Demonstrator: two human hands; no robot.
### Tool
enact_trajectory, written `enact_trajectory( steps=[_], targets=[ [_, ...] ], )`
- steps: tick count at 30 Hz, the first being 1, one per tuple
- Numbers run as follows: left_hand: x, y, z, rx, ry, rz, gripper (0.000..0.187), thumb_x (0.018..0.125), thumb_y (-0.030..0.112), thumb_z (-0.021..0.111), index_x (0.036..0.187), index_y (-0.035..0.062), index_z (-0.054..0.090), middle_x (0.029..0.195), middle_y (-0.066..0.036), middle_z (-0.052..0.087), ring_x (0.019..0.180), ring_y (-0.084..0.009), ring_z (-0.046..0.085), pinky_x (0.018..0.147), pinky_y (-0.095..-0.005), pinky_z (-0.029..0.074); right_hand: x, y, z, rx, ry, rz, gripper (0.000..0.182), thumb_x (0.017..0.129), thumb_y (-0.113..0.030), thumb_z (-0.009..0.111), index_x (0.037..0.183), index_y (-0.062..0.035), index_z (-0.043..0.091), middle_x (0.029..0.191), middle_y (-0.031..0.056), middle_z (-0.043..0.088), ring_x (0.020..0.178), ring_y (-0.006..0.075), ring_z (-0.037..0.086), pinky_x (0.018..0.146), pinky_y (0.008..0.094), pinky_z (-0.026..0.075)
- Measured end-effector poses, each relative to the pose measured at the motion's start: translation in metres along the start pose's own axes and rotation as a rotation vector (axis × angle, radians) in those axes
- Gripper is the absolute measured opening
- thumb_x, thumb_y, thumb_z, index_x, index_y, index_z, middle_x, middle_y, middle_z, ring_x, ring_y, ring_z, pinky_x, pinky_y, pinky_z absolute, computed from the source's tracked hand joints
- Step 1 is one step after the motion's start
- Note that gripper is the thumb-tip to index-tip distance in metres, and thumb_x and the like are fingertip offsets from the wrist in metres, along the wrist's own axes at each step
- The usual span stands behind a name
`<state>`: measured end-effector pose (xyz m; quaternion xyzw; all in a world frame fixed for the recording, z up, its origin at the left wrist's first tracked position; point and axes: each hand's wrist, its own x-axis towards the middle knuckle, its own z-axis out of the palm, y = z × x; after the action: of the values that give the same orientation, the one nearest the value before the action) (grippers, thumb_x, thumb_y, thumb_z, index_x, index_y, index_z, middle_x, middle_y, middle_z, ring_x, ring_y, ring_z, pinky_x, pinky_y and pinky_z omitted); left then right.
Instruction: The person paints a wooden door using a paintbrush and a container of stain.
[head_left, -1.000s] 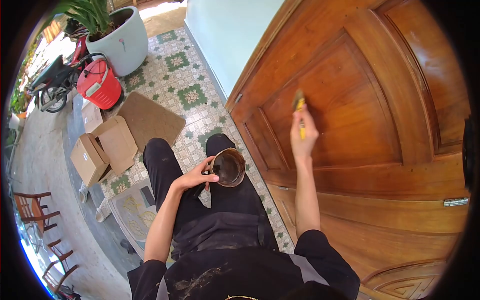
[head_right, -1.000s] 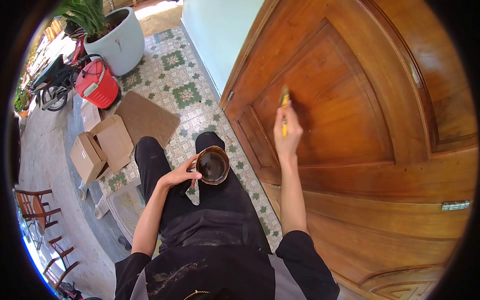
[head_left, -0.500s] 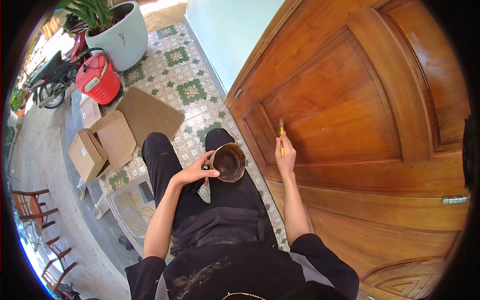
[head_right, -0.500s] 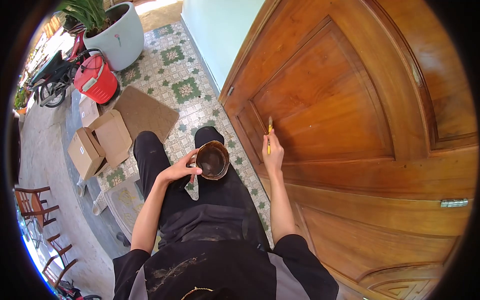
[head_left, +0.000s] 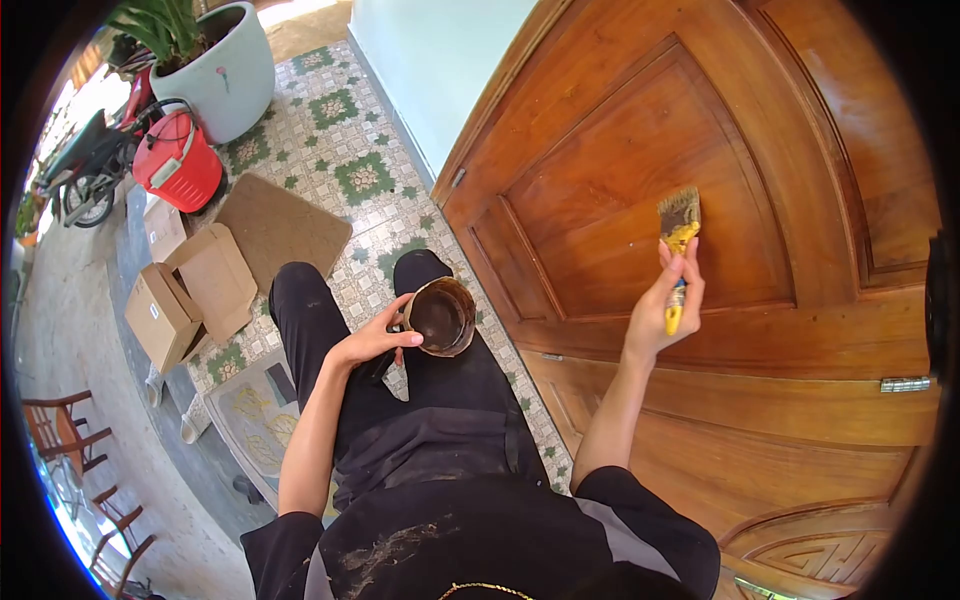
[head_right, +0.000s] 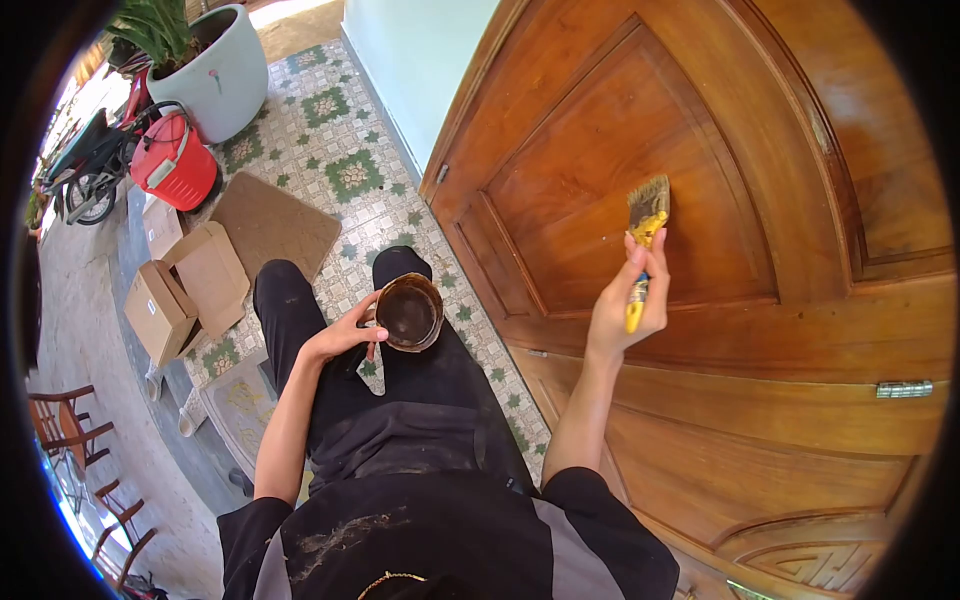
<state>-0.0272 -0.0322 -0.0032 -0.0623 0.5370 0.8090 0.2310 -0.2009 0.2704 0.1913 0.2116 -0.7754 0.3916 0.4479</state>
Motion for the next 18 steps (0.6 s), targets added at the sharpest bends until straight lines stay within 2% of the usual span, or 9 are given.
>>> enact_trajectory(
  steps=[2, 5, 7, 9, 10, 11, 13, 14, 18],
  targets=[
    [-0.001, 0.002, 0.001, 0.008, 0.010, 0.001, 0.099, 0.087, 0.021, 0.077, 0.160, 0.0061, 0.013, 0.119, -0.016, 0.060, 0.069, -0.0174, 0.063, 0.063, -0.0296, 0.055, -0.019, 0.008, 0.006, 0.001, -0.017, -0.011, 0.011, 0.099, 0.002, 0.058, 0.104, 0.0097, 0.064, 0.126, 0.0267, 0.065, 0.100, 0.0306, 0.073, 0.085, 0.0373, 0.060],
    [-0.004, 0.004, 0.004, -0.008, 0.013, -0.008, 0.099, 0.087, 0.024, 0.080, 0.159, 0.0051, 0.015, 0.121, -0.016, 0.061, 0.077, -0.0152, 0.061, 0.059, -0.0298, 0.054, -0.056, 0.028, 0.017, -0.060, -0.322, 0.137, 0.012, 0.096, -0.006, 0.064, 0.101, 0.0053, 0.067, 0.125, 0.0269, 0.066, 0.110, 0.0375, 0.069, 0.089, 0.0422, 0.056],
    [-0.003, 0.003, 0.007, -0.034, 0.040, -0.004, 0.099, 0.087, 0.025, 0.080, 0.159, 0.0055, 0.014, 0.121, -0.017, 0.061, 0.077, -0.0152, 0.061, 0.058, -0.0300, 0.053, -0.089, 0.047, 0.029, -0.045, -0.479, 0.198, 0.017, 0.097, -0.013, 0.065, 0.102, 0.0030, 0.066, 0.113, 0.0267, 0.069, 0.102, 0.0395, 0.070, 0.083, 0.0444, 0.055],
    [-0.003, 0.006, 0.010, -0.023, 0.059, 0.006, 0.100, 0.087, 0.026, 0.080, 0.159, 0.0043, 0.015, 0.117, -0.016, 0.064, 0.075, -0.0152, 0.061, 0.057, -0.0294, 0.053, -0.119, 0.060, 0.033, -0.156, -0.675, 0.367, 0.020, 0.096, -0.018, 0.066, 0.102, 0.0017, 0.066, 0.096, 0.0255, 0.071, 0.092, 0.0424, 0.070, 0.077, 0.0468, 0.053],
    [-0.002, 0.005, 0.010, -0.020, 0.085, -0.011, 0.100, 0.086, 0.028, 0.080, 0.159, 0.0029, 0.015, 0.114, -0.016, 0.065, 0.071, -0.0150, 0.061, 0.058, -0.0292, 0.053, -0.127, 0.059, 0.033, -0.186, -0.707, 0.413, 0.022, 0.096, -0.020, 0.068, 0.100, 0.0016, 0.066, 0.081, 0.0223, 0.069, 0.079, 0.0387, 0.071, 0.070, 0.0436, 0.053],
    [-0.003, 0.003, 0.010, -0.021, 0.115, -0.029, 0.101, 0.086, 0.030, 0.080, 0.159, 0.0015, 0.016, 0.111, -0.015, 0.066, 0.068, -0.0149, 0.061, 0.058, -0.0291, 0.053, -0.131, 0.060, 0.033, -0.175, -0.712, 0.405, 0.022, 0.096, -0.020, 0.068, 0.100, 0.0016, 0.066, 0.081, 0.0223, 0.069, 0.079, 0.0387, 0.071, 0.070, 0.0436, 0.053],
    [-0.004, 0.001, 0.013, -0.011, 0.185, -0.039, 0.102, 0.086, 0.033, 0.080, 0.158, -0.0001, 0.016, 0.108, -0.015, 0.067, 0.064, -0.0146, 0.061, 0.058, -0.0290, 0.053, -0.138, 0.054, 0.028, 0.026, -0.656, 0.628, 0.024, 0.096, -0.022, 0.069, 0.100, 0.0016, 0.067, 0.074, 0.0191, 0.067, 0.074, 0.0274, 0.072, 0.067, 0.0383, 0.052],
    [-0.004, 0.001, 0.016, 0.004, 0.239, -0.053, 0.103, 0.086, 0.036, 0.080, 0.158, -0.0018, 0.017, 0.105, -0.015, 0.068, 0.059, -0.0144, 0.060, 0.058, -0.0290, 0.053, -0.135, 0.051, 0.026, 0.067, -0.656, 0.668, 0.026, 0.098, -0.023, 0.068, 0.100, 0.0035, 0.067, 0.073, 0.0137, 0.067, 0.072, 0.0165, 0.070, 0.065, 0.0316, 0.052],
    [-0.004, -0.001, 0.021, 0.062, 0.306, -0.010, 0.099, 0.085, 0.043, 0.078, 0.156, -0.0039, 0.025, 0.109, -0.016, 0.068, 0.055, -0.0132, 0.059, 0.059, -0.0285, 0.052, -0.104, 0.011, 0.014, 0.378, -0.458, 0.693, 0.025, 0.102, -0.018, 0.062, 0.102, 0.0067, 0.068, 0.083, 0.0096, 0.071, 0.076, 0.0149, 0.072, 0.071, 0.0268, 0.055]
  ],
)
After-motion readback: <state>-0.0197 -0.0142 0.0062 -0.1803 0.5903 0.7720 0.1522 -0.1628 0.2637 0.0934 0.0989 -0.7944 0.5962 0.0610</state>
